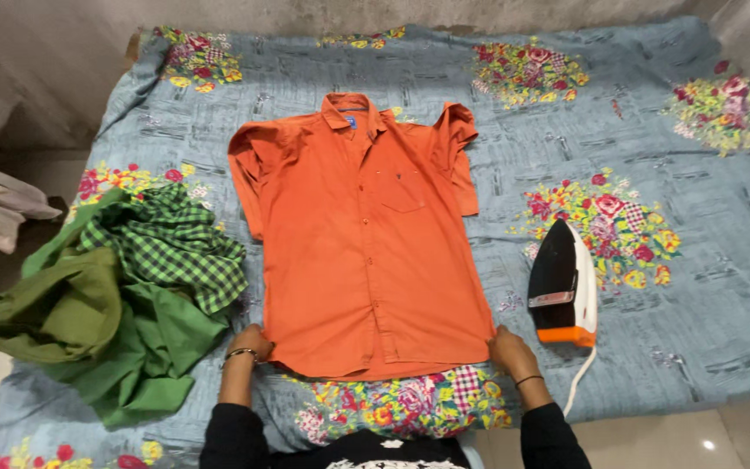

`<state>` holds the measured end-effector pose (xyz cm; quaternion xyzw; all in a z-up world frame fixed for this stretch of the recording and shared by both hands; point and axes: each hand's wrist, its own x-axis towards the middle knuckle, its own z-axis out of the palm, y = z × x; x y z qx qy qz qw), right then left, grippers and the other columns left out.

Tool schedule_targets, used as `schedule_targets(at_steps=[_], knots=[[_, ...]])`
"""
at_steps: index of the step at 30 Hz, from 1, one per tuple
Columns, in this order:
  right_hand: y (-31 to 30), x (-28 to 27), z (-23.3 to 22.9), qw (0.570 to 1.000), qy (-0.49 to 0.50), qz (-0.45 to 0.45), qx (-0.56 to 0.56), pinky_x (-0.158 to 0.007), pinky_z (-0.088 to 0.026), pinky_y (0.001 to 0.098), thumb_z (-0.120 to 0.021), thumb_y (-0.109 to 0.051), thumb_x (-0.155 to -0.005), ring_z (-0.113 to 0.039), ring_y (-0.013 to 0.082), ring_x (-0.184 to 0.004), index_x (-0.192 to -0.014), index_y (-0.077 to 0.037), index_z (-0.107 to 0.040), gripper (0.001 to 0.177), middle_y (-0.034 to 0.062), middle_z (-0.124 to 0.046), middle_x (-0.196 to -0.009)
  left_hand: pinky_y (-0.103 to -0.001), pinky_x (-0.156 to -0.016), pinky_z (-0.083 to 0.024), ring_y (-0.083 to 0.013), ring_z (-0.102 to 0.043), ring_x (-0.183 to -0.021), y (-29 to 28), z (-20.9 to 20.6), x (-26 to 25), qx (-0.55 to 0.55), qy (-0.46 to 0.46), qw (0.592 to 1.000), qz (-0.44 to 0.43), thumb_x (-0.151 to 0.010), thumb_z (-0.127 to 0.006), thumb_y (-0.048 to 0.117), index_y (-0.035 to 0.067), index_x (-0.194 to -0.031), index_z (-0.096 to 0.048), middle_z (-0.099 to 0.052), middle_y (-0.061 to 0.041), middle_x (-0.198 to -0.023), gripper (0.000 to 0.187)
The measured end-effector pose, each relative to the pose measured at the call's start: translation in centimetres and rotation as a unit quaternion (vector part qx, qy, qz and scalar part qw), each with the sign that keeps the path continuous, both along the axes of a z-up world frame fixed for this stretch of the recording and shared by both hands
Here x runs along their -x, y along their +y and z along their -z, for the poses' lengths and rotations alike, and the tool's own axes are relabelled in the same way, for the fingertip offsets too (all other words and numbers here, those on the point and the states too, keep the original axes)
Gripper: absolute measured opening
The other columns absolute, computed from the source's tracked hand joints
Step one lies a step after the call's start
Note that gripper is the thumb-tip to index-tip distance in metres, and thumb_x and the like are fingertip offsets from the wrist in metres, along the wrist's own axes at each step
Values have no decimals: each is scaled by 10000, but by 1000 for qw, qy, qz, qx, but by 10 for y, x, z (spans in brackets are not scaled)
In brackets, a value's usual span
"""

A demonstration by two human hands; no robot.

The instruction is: The person lays out an orange long-sleeved shirt on a floral bedsheet, smooths it, and uses an electric iron to press the front, sleeves, and collar. The person folds the sleeves and continues ironing the folded sections.

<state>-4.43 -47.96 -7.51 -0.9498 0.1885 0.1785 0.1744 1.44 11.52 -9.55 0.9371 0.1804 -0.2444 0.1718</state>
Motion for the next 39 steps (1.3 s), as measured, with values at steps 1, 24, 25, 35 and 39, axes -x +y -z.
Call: schedule_targets(at_steps=[1, 24, 25, 35, 39], knots=[[1, 2, 0, 1000, 0, 3, 5, -1006, -507, 559, -603, -372, -936, -620, 497, -1185, -1213, -1, -573, 465, 331, -666, -1190, -469, -1059, -513, -404, -610, -1266, -3, 0, -1, 3, 11, 1000, -9, -838, -782, 351, 85, -1335, -616, -630, -237, -1348, 588], [2, 10, -22, 991, 112, 59, -38, -822, -588, 486, -671, -371, -939, -784, 391, -926, -1100, 79, -752, 485, 277, -795, -998, -452, -864, -574, -380, -704, -1003, 11, 8, 47, 156, -175, 969, 84, -754, -842, 356, 68, -1161, -676, -728, -204, -1055, 525], [1, 4, -18, 989, 134, 51, -20, -804, -590, 482, -665, -393, -946, -786, 379, -897, -1073, 72, -760, 491, 266, -801, -969, -463, -880, -569, -394, -693, -1030, 8, -3, 43, 140, -155, 973, 102, -761, -844, 349, 67, -1170, -676, -720, -218, -1083, 525], [-2, -4, -2, 982, 174, 14, 69, -721, -589, 482, -637, -510, -957, -770, 366, -751, -885, 48, -837, 597, 263, -811, -809, -498, -943, -538, -456, -471, -1327, -24, -102, -48, 24, -465, 874, 139, -895, -742, 298, 90, -1324, -585, -464, -268, -1434, 502], [-7, 1, 11, 991, 108, -6, 80, -771, -610, 479, -667, -491, -932, -810, 393, -862, -945, 60, -808, 569, 314, -776, -923, -496, -965, -529, -435, -445, -1344, 35, -104, -76, -124, -426, 896, 32, -818, -769, 309, 179, -1406, -509, -319, -228, -1531, 656]])
